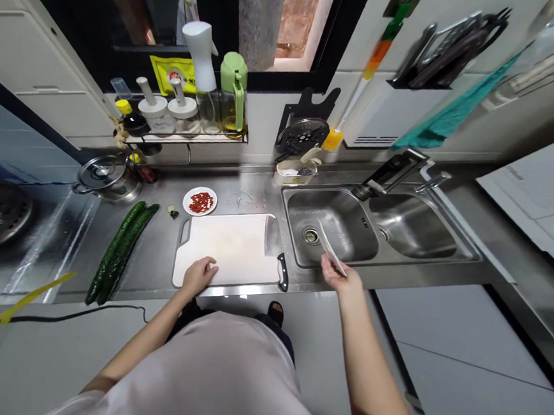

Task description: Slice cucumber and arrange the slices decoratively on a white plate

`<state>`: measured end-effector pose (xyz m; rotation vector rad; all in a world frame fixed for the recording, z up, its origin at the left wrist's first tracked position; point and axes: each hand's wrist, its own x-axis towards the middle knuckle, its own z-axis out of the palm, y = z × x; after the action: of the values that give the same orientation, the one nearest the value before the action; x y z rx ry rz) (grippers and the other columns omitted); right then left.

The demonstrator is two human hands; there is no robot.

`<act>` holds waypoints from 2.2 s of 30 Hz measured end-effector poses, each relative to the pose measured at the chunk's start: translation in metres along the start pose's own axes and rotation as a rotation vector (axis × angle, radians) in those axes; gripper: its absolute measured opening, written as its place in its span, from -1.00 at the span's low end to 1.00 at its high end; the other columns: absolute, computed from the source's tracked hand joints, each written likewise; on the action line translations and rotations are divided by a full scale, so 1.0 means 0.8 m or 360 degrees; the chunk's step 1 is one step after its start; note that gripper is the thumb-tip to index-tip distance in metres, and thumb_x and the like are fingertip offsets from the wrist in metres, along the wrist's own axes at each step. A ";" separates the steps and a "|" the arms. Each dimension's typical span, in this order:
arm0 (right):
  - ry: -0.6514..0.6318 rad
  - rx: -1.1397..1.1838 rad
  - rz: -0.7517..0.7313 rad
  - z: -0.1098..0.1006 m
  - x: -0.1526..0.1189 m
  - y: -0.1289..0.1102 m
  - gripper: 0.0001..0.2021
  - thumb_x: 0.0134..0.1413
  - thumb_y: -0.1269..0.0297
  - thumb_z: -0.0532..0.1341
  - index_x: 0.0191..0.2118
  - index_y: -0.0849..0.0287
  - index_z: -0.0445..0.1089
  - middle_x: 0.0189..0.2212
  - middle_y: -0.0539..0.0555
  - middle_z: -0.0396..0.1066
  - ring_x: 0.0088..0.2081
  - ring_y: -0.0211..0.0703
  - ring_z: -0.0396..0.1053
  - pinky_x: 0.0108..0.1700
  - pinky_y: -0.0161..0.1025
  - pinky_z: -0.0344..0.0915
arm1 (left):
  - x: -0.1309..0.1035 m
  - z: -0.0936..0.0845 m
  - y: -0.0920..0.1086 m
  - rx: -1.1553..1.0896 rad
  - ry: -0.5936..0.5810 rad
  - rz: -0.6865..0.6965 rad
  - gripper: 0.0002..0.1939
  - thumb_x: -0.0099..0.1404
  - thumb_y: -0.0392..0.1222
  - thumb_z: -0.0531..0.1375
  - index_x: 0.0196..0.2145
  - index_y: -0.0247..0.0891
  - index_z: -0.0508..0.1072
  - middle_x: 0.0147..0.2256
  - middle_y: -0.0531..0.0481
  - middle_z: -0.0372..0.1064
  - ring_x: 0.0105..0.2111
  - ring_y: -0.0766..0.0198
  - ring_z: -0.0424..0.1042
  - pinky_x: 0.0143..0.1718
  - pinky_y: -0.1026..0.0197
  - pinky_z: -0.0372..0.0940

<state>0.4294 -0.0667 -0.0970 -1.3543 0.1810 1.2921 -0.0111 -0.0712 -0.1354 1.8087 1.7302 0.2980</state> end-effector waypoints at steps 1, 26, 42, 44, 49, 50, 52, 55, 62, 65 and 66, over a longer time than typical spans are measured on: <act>0.0045 0.0045 0.0085 0.006 0.001 0.004 -0.56 0.07 0.60 -0.16 -0.17 0.22 0.40 -0.43 0.08 0.49 -0.45 -0.27 0.49 -0.30 -0.30 0.48 | 0.001 0.001 -0.001 -0.0018 0.0003 -0.0013 -0.75 0.26 -0.07 0.11 -0.13 -0.14 0.42 -0.40 0.05 0.38 -0.29 0.25 0.35 -0.25 0.25 0.14; -0.0612 -0.0746 -0.0041 0.228 0.026 0.135 -0.66 -0.08 0.52 0.18 -0.11 0.21 0.28 -0.51 -0.01 0.45 -0.52 -0.26 0.39 -0.48 -0.30 0.44 | 0.124 0.000 0.065 -0.2161 -0.0273 -0.0359 -0.68 0.12 -0.32 0.26 -0.16 -0.33 0.31 -0.39 -0.02 0.43 -0.45 0.39 0.47 -0.39 0.35 0.38; -0.0669 -0.0956 -0.0097 0.268 0.069 0.151 -0.70 0.08 0.46 0.20 -0.10 0.16 0.12 -0.61 -0.10 0.37 -0.69 -0.36 0.32 -0.68 -0.52 0.19 | 0.210 0.003 0.039 -0.2152 -0.0132 -0.0426 -0.80 0.16 -0.40 0.19 -0.22 -0.35 0.33 -0.42 -0.03 0.43 -0.45 0.40 0.47 -0.32 0.32 0.44; -0.0645 -0.0947 -0.0124 0.272 0.075 0.152 -0.70 0.11 0.45 0.18 -0.07 0.16 0.12 -0.60 -0.11 0.37 -0.68 -0.36 0.33 -0.68 -0.52 0.20 | 0.219 0.003 0.038 -0.2129 -0.0131 -0.0428 -0.78 0.17 -0.39 0.20 -0.19 -0.34 0.33 -0.42 -0.03 0.42 -0.44 0.40 0.47 -0.32 0.32 0.44; -0.0595 -0.0904 -0.0155 0.282 0.088 0.155 -0.59 0.11 0.48 0.17 0.05 0.15 0.07 -0.55 -0.10 0.37 -0.64 -0.36 0.36 -0.63 -0.48 0.30 | 0.235 0.008 0.037 -0.2073 -0.0008 -0.0441 -0.69 0.18 -0.33 0.24 -0.11 -0.34 0.31 -0.40 0.00 0.41 -0.44 0.42 0.47 -0.30 0.31 0.44; -0.0607 -0.0892 -0.0151 0.283 0.090 0.156 -0.55 0.09 0.51 0.16 0.07 0.16 0.05 -0.54 -0.11 0.36 -0.63 -0.35 0.36 -0.60 -0.46 0.34 | 0.237 0.010 0.036 -0.2050 0.0033 -0.0433 -0.68 0.19 -0.33 0.24 -0.10 -0.35 0.30 -0.41 0.01 0.40 -0.45 0.43 0.46 -0.30 0.31 0.44; -0.0634 -0.0881 -0.0179 0.285 0.094 0.162 -0.47 0.05 0.57 0.16 0.12 0.17 0.02 -0.53 -0.12 0.34 -0.61 -0.35 0.37 -0.55 -0.42 0.39 | 0.240 0.013 0.033 -0.1982 0.0093 -0.0405 -0.66 0.20 -0.32 0.24 -0.07 -0.38 0.29 -0.45 0.03 0.39 -0.48 0.43 0.45 -0.32 0.31 0.43; -0.0633 -0.0914 -0.0345 0.285 0.100 0.173 -0.40 0.04 0.60 0.14 0.18 0.15 -0.03 -0.52 -0.14 0.31 -0.61 -0.37 0.34 -0.53 -0.41 0.41 | 0.242 0.019 0.028 -0.1847 0.0131 -0.0339 -0.60 0.21 -0.28 0.24 -0.02 -0.41 0.27 -0.52 0.06 0.36 -0.53 0.42 0.43 -0.40 0.31 0.42; -0.0544 -0.0976 -0.0523 0.286 0.112 0.190 -0.46 0.15 0.49 0.07 0.23 0.20 -0.07 -0.57 -0.18 0.22 -0.65 -0.37 0.30 -0.59 -0.41 0.38 | 0.250 0.029 0.023 -0.1730 0.0240 -0.0340 -0.38 0.23 -0.24 0.23 0.19 -0.37 0.12 -0.57 0.12 0.33 -0.61 0.38 0.42 -0.50 0.29 0.40; -0.0500 -0.0981 -0.0535 0.287 0.113 0.192 -0.48 0.16 0.51 0.06 0.23 0.22 -0.05 -0.59 -0.19 0.19 -0.66 -0.37 0.30 -0.59 -0.41 0.38 | 0.254 0.032 0.023 -0.1746 0.0276 -0.0389 -0.35 0.25 -0.28 0.20 0.24 -0.38 0.05 -0.57 0.11 0.34 -0.61 0.37 0.42 -0.52 0.29 0.41; -0.0495 -0.0984 -0.0550 0.287 0.113 0.192 -0.48 0.16 0.52 0.06 0.22 0.22 -0.04 -0.60 -0.20 0.19 -0.66 -0.37 0.30 -0.59 -0.41 0.38 | 0.255 0.033 0.024 -0.1749 0.0285 -0.0400 -0.35 0.26 -0.28 0.19 0.24 -0.38 0.04 -0.58 0.11 0.34 -0.62 0.37 0.42 -0.52 0.29 0.41</act>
<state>0.2212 0.1168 -0.1841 -1.5775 -0.6906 1.2863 0.0434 0.1189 -0.1955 0.7718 1.4051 1.0705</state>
